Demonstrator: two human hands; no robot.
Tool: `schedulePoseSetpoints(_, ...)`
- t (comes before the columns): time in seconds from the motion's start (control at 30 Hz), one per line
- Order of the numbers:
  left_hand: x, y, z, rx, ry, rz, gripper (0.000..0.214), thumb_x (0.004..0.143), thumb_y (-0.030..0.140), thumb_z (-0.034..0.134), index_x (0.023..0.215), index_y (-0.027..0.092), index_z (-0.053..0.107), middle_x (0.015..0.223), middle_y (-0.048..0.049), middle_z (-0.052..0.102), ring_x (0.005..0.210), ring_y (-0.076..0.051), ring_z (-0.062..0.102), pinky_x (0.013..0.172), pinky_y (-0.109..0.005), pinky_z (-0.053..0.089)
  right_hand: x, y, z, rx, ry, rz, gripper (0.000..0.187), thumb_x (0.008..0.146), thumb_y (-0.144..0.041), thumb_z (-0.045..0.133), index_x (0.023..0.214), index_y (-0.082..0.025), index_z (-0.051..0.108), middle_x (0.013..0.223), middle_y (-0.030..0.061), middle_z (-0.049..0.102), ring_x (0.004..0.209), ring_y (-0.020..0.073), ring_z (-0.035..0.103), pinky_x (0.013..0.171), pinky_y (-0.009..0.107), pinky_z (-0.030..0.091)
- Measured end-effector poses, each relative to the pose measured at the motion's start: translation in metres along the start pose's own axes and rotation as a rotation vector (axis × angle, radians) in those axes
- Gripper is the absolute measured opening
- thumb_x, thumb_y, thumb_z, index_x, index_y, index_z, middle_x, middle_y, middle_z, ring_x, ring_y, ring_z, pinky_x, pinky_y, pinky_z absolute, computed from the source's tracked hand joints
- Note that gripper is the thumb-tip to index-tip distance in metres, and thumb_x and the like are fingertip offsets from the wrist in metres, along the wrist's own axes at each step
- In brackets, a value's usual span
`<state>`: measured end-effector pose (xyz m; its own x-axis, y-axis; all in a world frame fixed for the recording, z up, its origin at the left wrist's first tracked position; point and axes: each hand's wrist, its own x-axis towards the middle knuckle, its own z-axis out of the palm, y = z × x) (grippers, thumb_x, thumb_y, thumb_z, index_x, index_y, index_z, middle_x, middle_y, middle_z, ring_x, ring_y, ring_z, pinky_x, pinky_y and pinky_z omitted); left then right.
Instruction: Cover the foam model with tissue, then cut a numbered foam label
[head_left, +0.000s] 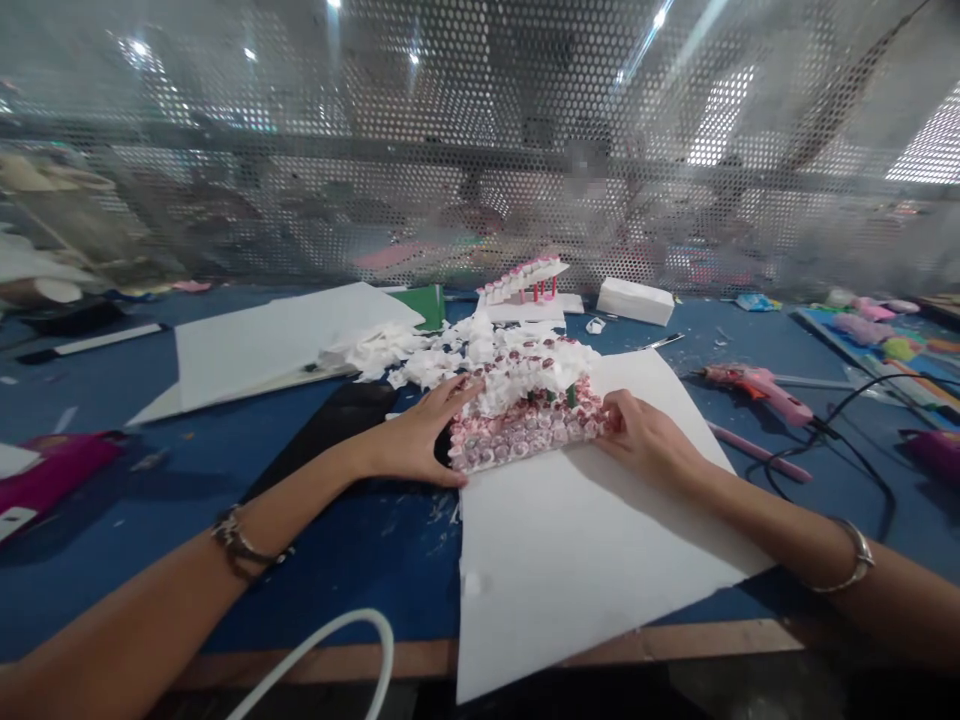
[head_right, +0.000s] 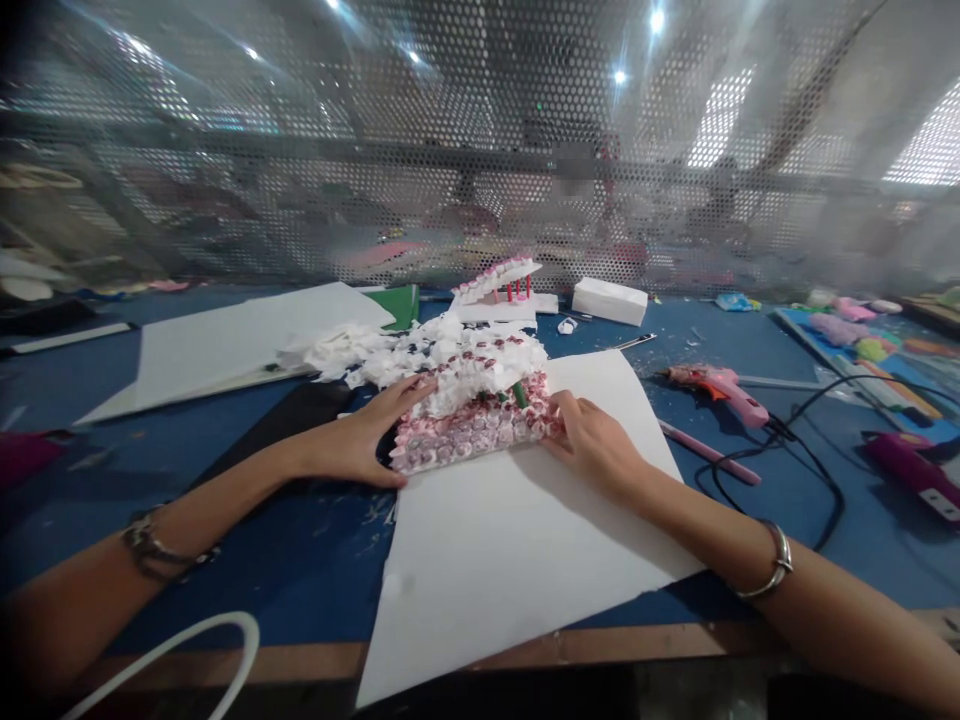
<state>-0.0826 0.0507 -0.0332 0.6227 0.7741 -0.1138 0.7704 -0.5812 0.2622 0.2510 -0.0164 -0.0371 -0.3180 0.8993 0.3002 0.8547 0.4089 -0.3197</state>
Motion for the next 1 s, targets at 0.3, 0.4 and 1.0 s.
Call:
schedulePoseSetpoints(0.3, -0.002, 0.006, -0.007, 0.011, -0.041, -0.062, 0.122, 0.065, 0.065, 0.069, 0.156, 0.021, 0.001, 0.162, -0.0181, -0.003, 0.147, -0.042, 0.012, 0.116, -0.049, 0.027, -0.005, 0.003, -0.005, -0.179, -0.019, -0.202, 0.026, 0.098, -0.020, 0.033, 0.093, -0.019, 0.059, 0.090, 0.0090, 0.065, 0.082, 0.0178, 0.059, 0.069, 0.027, 0.039)
schedulePoseSetpoints(0.4, -0.002, 0.005, -0.007, 0.018, -0.045, -0.068, 0.122, 0.066, 0.064, 0.069, 0.156, 0.023, -0.002, 0.162, -0.0181, -0.004, 0.148, -0.041, 0.012, 0.116, -0.049, 0.027, -0.004, -0.001, -0.006, -0.253, -0.037, -0.176, 0.022, 0.096, -0.035, 0.043, 0.091, -0.019, 0.058, 0.080, 0.0078, 0.063, 0.073, 0.0179, 0.055, 0.063, 0.027, 0.034)
schedulePoseSetpoints(1.0, -0.001, 0.005, -0.006, 0.020, -0.067, -0.098, 0.122, 0.066, 0.063, 0.068, 0.156, 0.021, -0.002, 0.161, -0.0209, -0.005, 0.147, -0.042, 0.013, 0.115, -0.051, 0.027, -0.001, 0.013, -0.020, -0.177, -0.081, 0.051, 0.009, 0.084, -0.014, 0.044, 0.086, -0.019, 0.052, 0.067, 0.0004, 0.057, 0.058, 0.0129, 0.044, 0.057, 0.024, 0.028)
